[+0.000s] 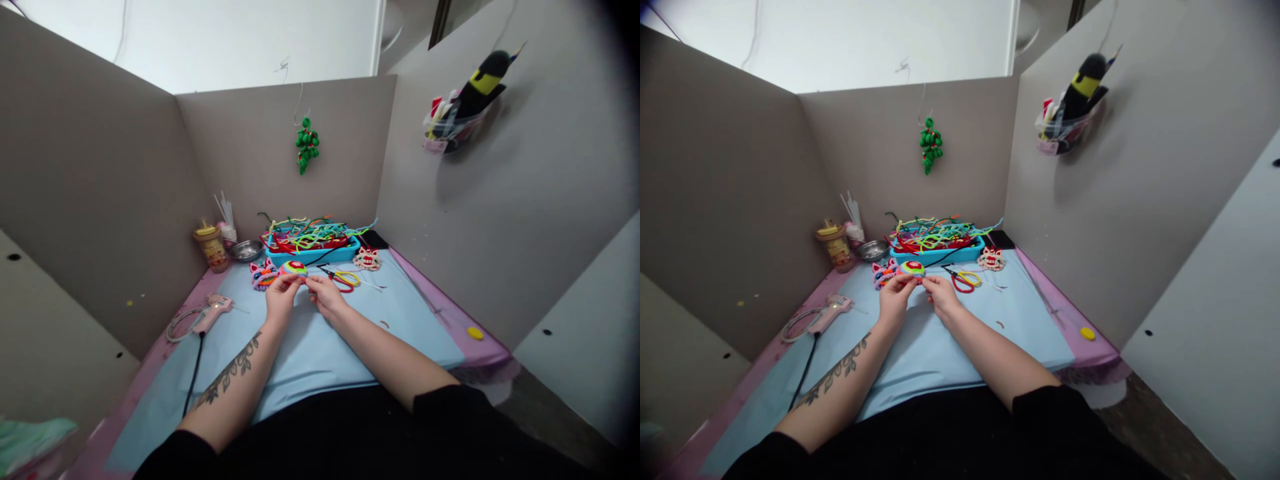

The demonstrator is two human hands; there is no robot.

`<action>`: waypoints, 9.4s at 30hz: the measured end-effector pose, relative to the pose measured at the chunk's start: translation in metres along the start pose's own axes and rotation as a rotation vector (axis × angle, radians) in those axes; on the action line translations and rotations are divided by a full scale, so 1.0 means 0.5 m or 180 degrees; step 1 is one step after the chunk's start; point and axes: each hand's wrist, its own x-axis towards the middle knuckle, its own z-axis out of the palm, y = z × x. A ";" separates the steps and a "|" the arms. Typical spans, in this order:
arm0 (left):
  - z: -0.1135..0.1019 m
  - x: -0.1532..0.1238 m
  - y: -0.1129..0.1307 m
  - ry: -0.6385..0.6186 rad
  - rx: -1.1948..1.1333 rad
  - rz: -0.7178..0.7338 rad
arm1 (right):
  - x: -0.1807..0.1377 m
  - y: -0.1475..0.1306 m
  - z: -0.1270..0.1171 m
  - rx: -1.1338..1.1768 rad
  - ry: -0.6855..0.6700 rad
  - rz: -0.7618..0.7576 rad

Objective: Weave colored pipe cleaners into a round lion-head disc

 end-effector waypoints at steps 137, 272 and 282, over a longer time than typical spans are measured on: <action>-0.025 0.012 0.019 -0.1220 -0.1102 -0.1993 | 0.011 -0.086 -0.058 0.0165 -0.1446 0.0737; -0.046 0.024 0.008 -0.1285 0.2374 0.0645 | 0.016 -0.056 -0.051 -0.2381 -0.0915 -0.1108; -0.049 0.027 0.004 -0.0674 0.2495 0.0633 | 0.015 -0.042 -0.052 -0.3362 -0.0289 -0.2004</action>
